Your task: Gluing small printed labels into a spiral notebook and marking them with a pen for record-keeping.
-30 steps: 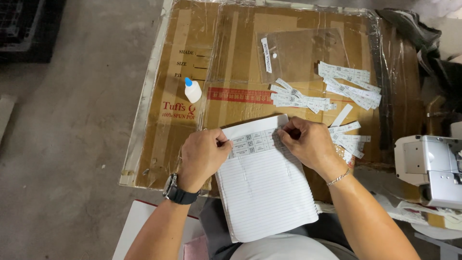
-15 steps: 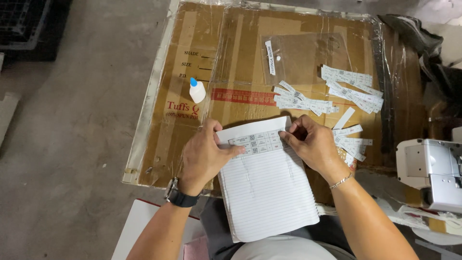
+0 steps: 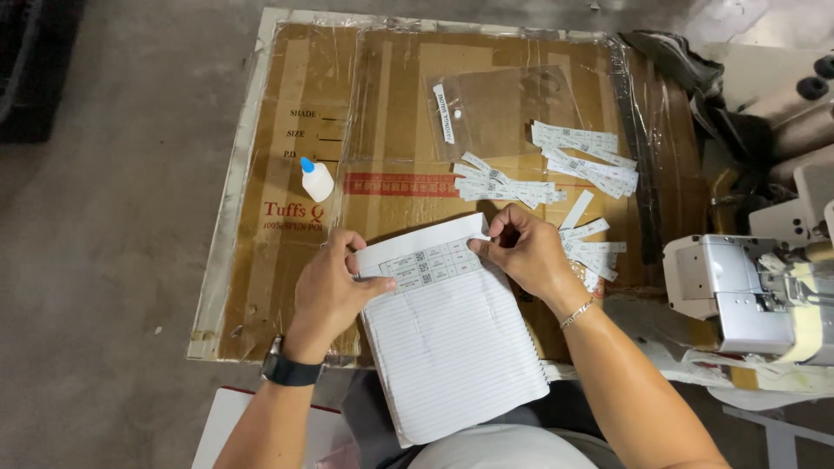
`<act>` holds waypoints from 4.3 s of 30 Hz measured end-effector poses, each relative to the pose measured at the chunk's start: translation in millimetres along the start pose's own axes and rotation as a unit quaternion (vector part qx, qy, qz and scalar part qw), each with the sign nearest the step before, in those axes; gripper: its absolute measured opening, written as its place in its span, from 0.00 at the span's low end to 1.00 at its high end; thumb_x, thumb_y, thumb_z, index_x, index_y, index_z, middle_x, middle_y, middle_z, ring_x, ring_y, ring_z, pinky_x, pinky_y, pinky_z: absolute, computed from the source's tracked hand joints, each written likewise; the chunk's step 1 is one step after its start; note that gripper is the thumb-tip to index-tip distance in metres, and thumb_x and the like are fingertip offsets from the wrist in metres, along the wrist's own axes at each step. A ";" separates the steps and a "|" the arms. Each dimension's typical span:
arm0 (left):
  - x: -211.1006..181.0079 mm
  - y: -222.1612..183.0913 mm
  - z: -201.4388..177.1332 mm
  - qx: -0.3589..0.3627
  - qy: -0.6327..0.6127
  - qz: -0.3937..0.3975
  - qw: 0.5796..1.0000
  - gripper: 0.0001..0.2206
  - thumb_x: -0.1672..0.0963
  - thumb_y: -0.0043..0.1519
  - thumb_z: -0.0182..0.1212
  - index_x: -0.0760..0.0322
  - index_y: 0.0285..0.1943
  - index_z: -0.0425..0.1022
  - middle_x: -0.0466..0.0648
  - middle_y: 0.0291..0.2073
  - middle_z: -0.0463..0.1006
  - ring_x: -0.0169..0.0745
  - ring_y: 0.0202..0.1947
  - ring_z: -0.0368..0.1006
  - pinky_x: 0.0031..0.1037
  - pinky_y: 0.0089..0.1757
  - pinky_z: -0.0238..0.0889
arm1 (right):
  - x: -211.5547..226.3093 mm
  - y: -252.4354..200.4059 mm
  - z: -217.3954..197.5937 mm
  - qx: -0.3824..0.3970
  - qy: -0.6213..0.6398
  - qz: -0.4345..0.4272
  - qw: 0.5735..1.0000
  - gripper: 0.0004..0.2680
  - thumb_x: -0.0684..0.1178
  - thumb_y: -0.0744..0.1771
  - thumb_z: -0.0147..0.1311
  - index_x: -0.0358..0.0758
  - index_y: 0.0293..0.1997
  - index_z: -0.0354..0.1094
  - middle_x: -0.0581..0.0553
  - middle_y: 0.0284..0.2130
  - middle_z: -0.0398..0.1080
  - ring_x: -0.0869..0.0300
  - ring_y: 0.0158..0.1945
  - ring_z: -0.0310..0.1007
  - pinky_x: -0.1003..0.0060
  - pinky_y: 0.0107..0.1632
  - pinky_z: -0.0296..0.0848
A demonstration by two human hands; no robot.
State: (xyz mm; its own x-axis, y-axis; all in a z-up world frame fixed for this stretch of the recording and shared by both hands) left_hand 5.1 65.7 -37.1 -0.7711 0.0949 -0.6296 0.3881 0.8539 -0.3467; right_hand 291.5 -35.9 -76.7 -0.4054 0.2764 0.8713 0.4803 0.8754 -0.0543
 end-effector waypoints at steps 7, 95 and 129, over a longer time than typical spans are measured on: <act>-8.2 0.8 -6.1 -0.033 -0.040 -0.045 0.998 0.30 0.40 0.50 0.73 0.53 0.52 0.67 0.50 0.35 0.79 0.55 0.45 0.79 0.41 0.47 0.68 | 6.8 -1.6 1.2 0.002 0.009 0.009 1.000 0.11 0.47 0.57 0.73 0.42 0.30 0.70 0.49 0.19 0.71 0.62 0.24 0.69 0.72 0.28 0.66; -101.0 -73.1 -22.9 -0.028 -0.108 0.270 0.956 0.10 0.54 0.60 0.70 0.64 0.38 0.77 0.47 0.27 0.81 0.33 0.29 0.78 0.27 0.34 0.73 | 167.5 -81.8 9.7 0.183 0.057 -0.384 0.903 0.14 0.40 0.71 0.53 0.38 0.65 0.62 0.35 0.48 0.75 0.45 0.47 0.81 0.53 0.50 0.78; -26.8 -59.4 9.9 -0.112 -0.072 0.125 0.983 0.10 0.61 0.54 0.68 0.61 0.43 0.78 0.54 0.26 0.84 0.57 0.31 0.81 0.41 0.35 0.73 | 31.0 -61.0 -2.8 0.027 -0.061 -0.015 0.998 0.10 0.46 0.62 0.69 0.43 0.46 0.77 0.43 0.22 0.76 0.55 0.25 0.74 0.64 0.32 0.70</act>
State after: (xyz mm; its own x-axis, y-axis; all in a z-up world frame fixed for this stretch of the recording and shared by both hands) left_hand 7.7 7.4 -6.5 -0.5799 0.2559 -0.7735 0.4232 0.9059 -0.0175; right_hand 251.8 -81.9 -45.0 -0.5124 0.2942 0.8068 0.4259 0.9028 -0.0588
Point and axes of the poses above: each hand's wrist, its own y-axis towards the middle knuckle, its own z-axis out of the palm, x = y × z, the point moved 7 cm from there along y, towards the middle knuckle
